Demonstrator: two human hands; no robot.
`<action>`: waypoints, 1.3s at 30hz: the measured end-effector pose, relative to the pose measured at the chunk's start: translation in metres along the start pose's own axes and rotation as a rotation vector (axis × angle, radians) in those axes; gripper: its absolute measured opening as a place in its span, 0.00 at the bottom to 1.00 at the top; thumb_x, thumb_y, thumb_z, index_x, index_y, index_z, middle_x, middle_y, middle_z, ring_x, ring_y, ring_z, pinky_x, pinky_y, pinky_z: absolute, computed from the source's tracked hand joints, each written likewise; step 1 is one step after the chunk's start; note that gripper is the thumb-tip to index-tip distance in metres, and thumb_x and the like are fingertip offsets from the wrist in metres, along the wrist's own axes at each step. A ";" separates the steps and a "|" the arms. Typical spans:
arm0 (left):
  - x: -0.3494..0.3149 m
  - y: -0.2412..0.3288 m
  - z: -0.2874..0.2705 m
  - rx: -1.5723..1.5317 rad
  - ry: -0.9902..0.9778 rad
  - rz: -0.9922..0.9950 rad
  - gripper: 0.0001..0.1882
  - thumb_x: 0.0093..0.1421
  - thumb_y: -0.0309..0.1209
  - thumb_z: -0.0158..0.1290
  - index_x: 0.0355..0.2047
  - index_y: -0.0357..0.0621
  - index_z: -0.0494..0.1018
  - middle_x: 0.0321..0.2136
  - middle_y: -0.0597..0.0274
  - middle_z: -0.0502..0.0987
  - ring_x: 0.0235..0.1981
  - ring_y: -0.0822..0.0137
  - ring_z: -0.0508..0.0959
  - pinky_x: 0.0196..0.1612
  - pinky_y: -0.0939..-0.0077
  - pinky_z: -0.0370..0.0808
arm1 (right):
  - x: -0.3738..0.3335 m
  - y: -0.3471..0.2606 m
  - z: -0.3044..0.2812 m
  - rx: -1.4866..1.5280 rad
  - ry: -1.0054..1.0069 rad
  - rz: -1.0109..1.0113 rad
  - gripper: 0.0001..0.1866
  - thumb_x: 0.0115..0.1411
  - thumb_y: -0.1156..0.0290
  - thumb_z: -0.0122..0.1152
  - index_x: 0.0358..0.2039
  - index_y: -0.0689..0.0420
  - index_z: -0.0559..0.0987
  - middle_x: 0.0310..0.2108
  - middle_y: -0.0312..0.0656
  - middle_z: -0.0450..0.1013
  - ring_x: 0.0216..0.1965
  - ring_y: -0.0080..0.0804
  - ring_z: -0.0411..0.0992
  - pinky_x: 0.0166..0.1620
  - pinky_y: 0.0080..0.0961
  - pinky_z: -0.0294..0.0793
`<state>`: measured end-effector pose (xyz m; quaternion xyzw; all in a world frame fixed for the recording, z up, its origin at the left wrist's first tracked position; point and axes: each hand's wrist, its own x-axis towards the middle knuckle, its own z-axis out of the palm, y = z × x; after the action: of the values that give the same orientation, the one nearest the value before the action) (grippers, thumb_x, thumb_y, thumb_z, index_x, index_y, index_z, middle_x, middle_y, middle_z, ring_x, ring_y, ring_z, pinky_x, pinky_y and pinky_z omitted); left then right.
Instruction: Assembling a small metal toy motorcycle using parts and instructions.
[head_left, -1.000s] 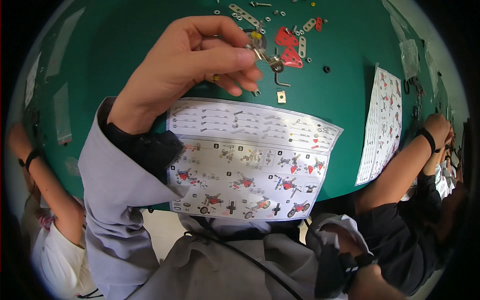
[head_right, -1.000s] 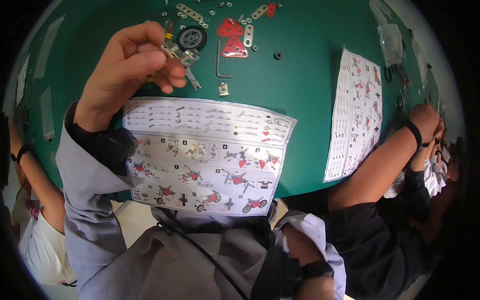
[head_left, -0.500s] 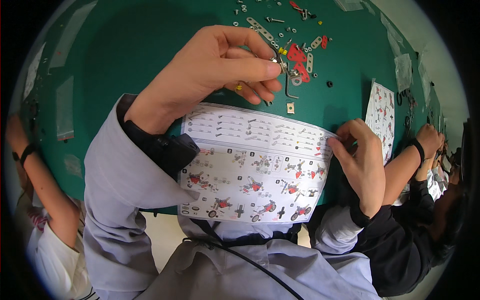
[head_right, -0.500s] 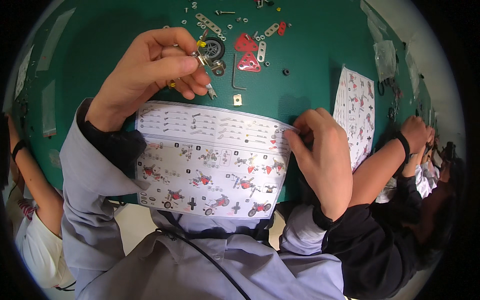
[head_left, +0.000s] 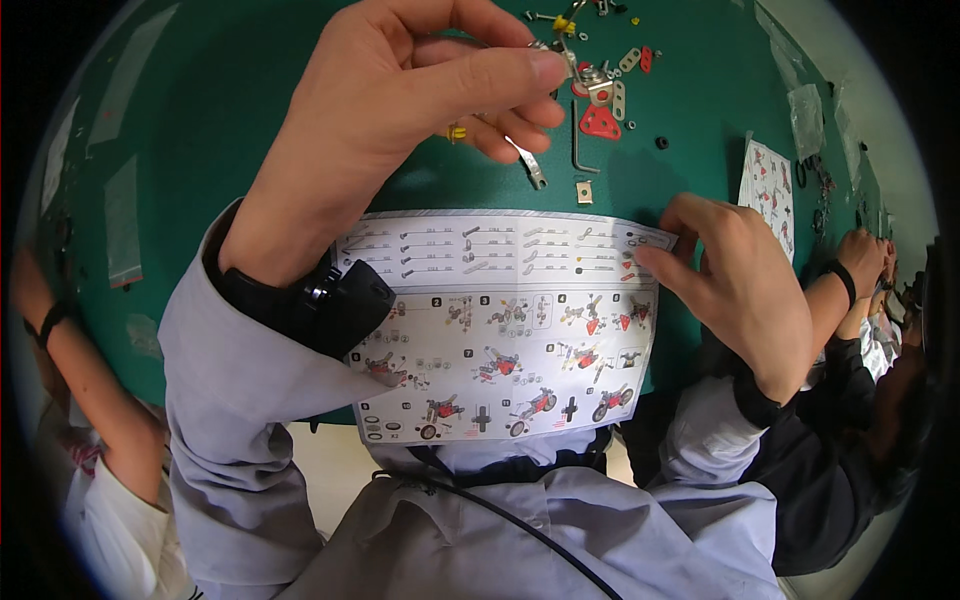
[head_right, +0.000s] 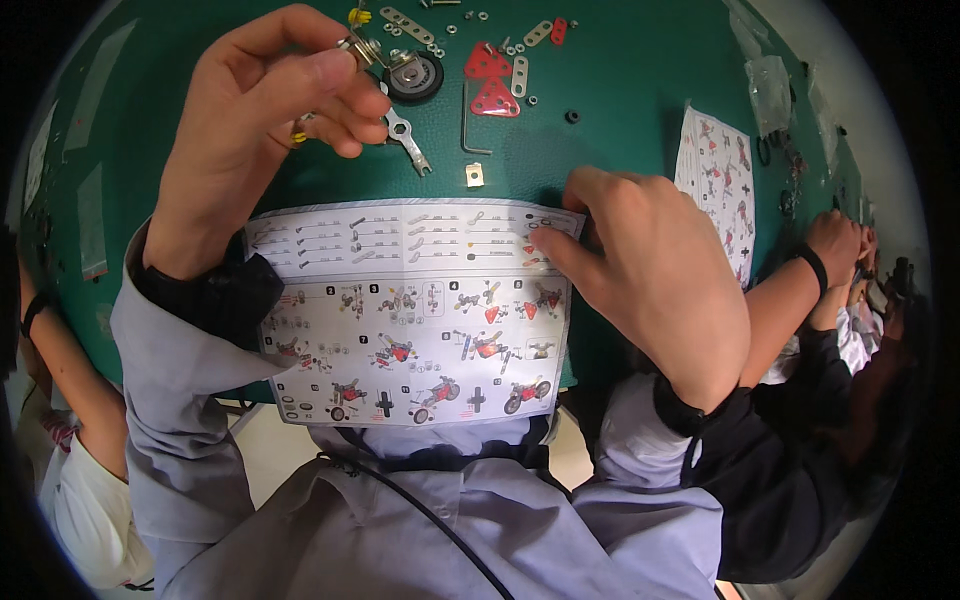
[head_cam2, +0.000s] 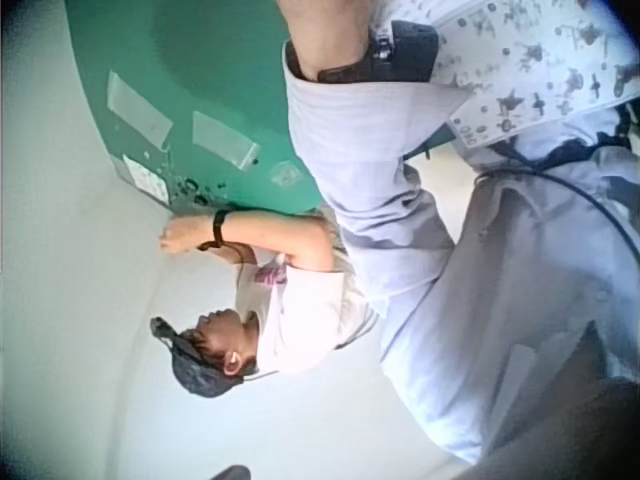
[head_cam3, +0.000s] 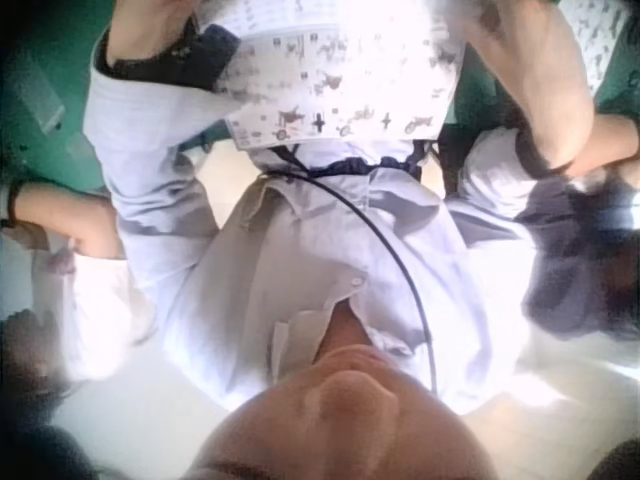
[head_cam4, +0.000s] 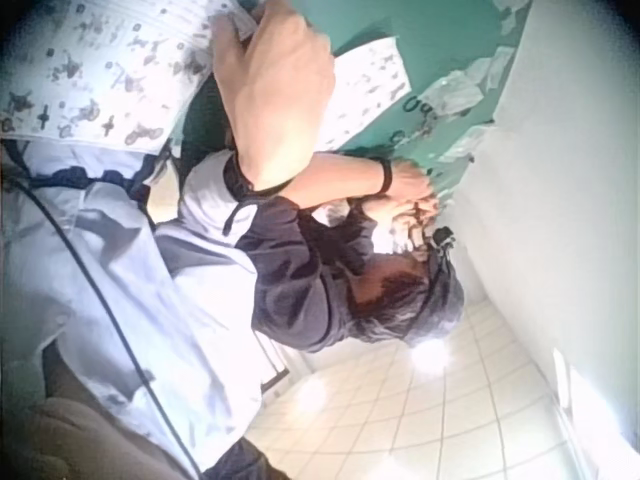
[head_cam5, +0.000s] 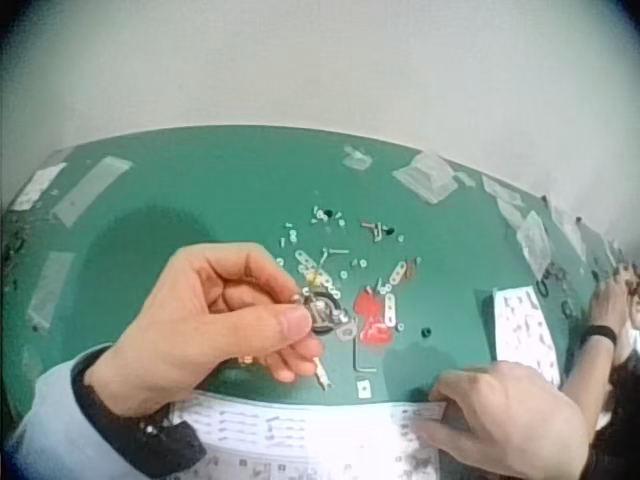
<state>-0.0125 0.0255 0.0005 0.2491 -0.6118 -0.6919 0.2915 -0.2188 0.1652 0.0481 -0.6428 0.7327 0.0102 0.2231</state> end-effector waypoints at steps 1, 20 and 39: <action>0.001 0.003 0.001 -0.084 -0.029 -0.040 0.10 0.56 0.29 0.53 0.35 0.35 0.70 0.26 0.50 0.78 0.27 0.65 0.80 0.29 0.79 0.77 | 0.000 0.001 0.000 0.003 -0.013 0.008 0.11 0.48 0.68 0.62 0.27 0.63 0.74 0.21 0.50 0.71 0.25 0.48 0.71 0.29 0.37 0.68; 0.002 -0.013 0.010 0.084 -0.098 -0.148 0.10 0.54 0.29 0.54 0.35 0.35 0.71 0.25 0.53 0.78 0.26 0.67 0.79 0.29 0.79 0.76 | 0.091 0.010 -0.004 1.005 -0.241 -0.525 0.09 0.51 0.74 0.65 0.31 0.64 0.76 0.20 0.40 0.74 0.22 0.21 0.71 0.25 0.13 0.68; 0.003 -0.003 0.010 0.001 -0.083 -0.284 0.10 0.53 0.19 0.56 0.36 0.28 0.72 0.28 0.51 0.78 0.29 0.70 0.79 0.34 0.84 0.76 | 0.103 0.013 0.008 1.130 -0.567 -0.381 0.06 0.54 0.77 0.62 0.32 0.64 0.76 0.22 0.33 0.73 0.23 0.13 0.67 0.26 0.11 0.64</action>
<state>-0.0219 0.0302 -0.0015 0.3045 -0.5822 -0.7355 0.1651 -0.2367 0.0736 0.0026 -0.5175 0.4117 -0.2467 0.7084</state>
